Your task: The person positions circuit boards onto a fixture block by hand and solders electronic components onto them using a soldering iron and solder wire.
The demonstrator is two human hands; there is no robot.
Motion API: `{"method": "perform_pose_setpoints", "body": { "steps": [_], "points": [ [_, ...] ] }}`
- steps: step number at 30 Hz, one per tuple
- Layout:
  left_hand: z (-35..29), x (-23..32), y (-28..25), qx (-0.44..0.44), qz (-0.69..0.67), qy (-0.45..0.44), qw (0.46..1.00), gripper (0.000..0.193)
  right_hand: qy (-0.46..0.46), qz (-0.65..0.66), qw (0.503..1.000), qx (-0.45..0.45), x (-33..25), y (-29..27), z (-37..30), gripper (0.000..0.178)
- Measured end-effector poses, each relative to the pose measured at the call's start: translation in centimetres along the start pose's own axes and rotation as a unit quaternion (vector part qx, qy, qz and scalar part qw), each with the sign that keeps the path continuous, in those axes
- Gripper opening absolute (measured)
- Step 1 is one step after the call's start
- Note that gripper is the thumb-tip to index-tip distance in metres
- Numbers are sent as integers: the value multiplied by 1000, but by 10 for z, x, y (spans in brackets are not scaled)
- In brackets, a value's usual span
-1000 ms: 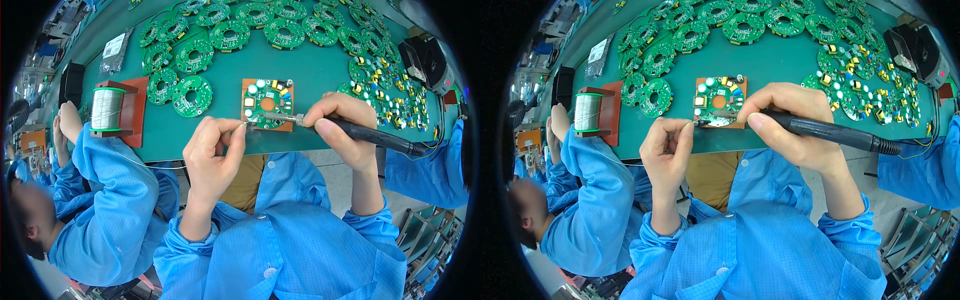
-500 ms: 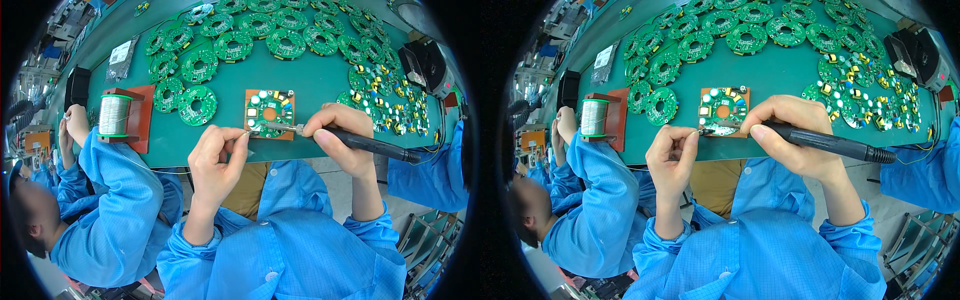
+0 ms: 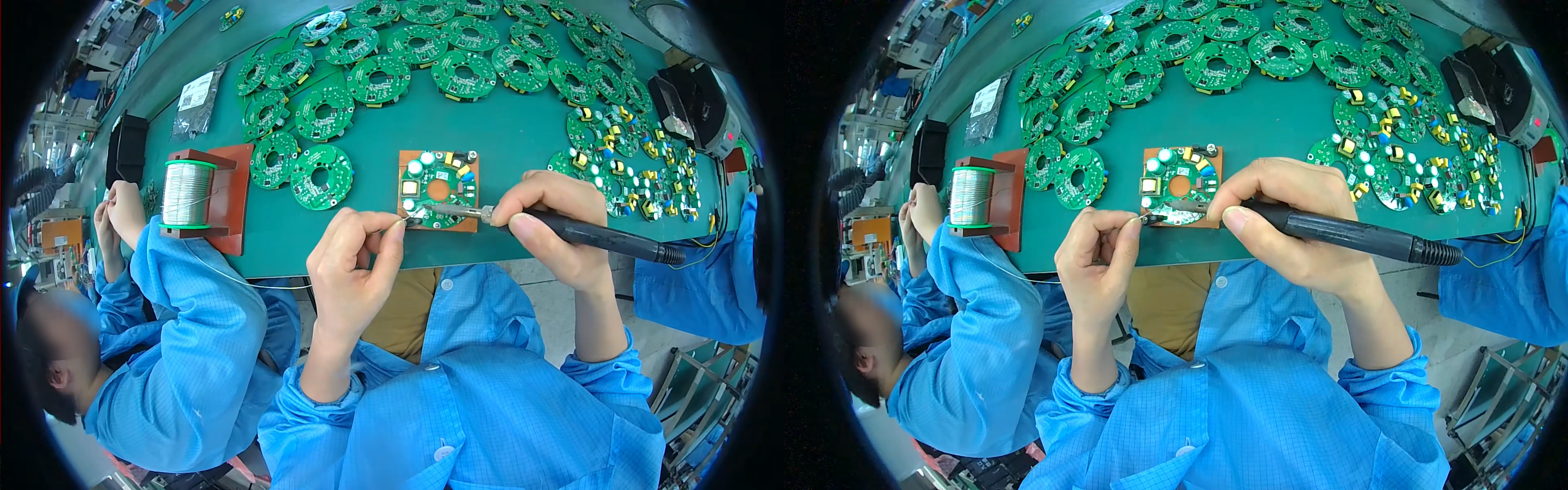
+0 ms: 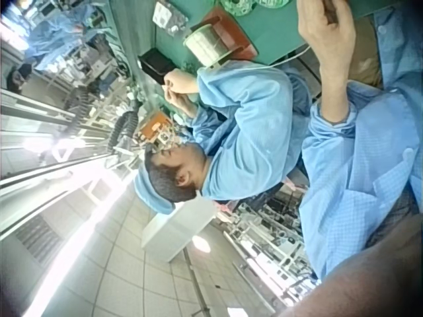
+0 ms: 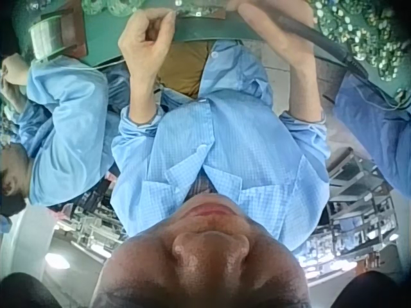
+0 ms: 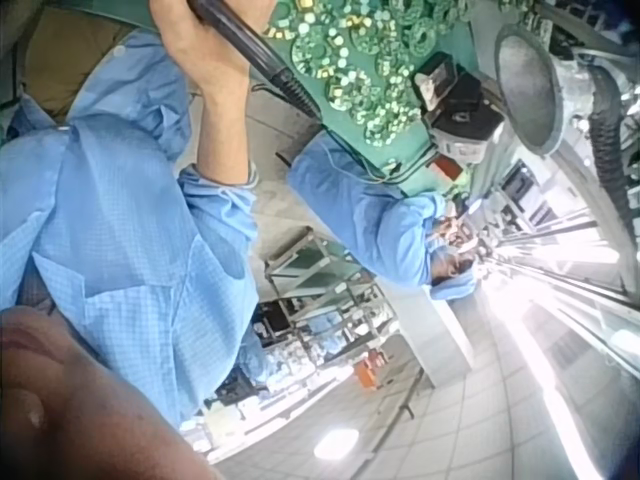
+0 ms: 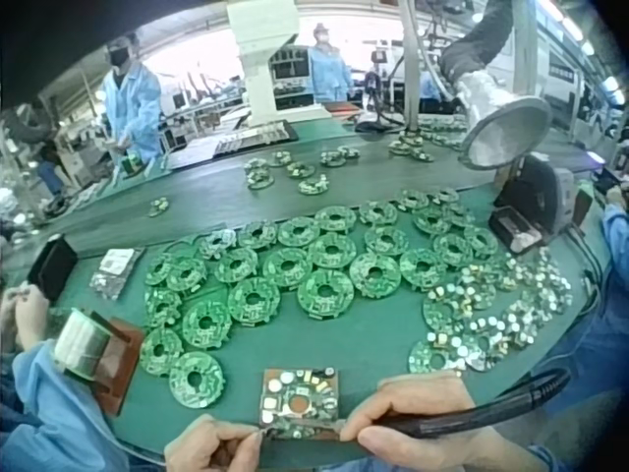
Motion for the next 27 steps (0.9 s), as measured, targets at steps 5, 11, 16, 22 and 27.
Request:
{"method": "perform_pose_setpoints", "body": {
  "steps": [5, 11, 16, 22, 27],
  "points": [
    [-1, 1, -1, -18, 7, 2, 1000, 5, -18, -10, 1000, -2, 1, 0, 1, 13],
    [-6, -5, -3, 33, -40, -13, 999, 8, -16, 0, 1000, 2, 2, 0, 0, 12],
    [-11, -8, -10, 69, -64, -10, 995, 9, 10, -1, 1000, -5, 0, 0, -1, 17],
    [-7, -9, -3, 40, -66, -22, 997, 8, 25, 14, 999, -18, 0, -1, 1, 17],
    [-1, -7, 2, 13, -40, -29, 999, 8, 22, 10, 1000, -10, 0, 0, 0, 17]
  ]
}}
Point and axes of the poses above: each hand's wrist, its own z-axis towards the middle knuckle, its own y-axis out of the palm, x = y × z, the point moved 3 cm from there along z, towards the middle knuckle, and after that the axes turned 2 degrees about y, right-handed, at the moved point
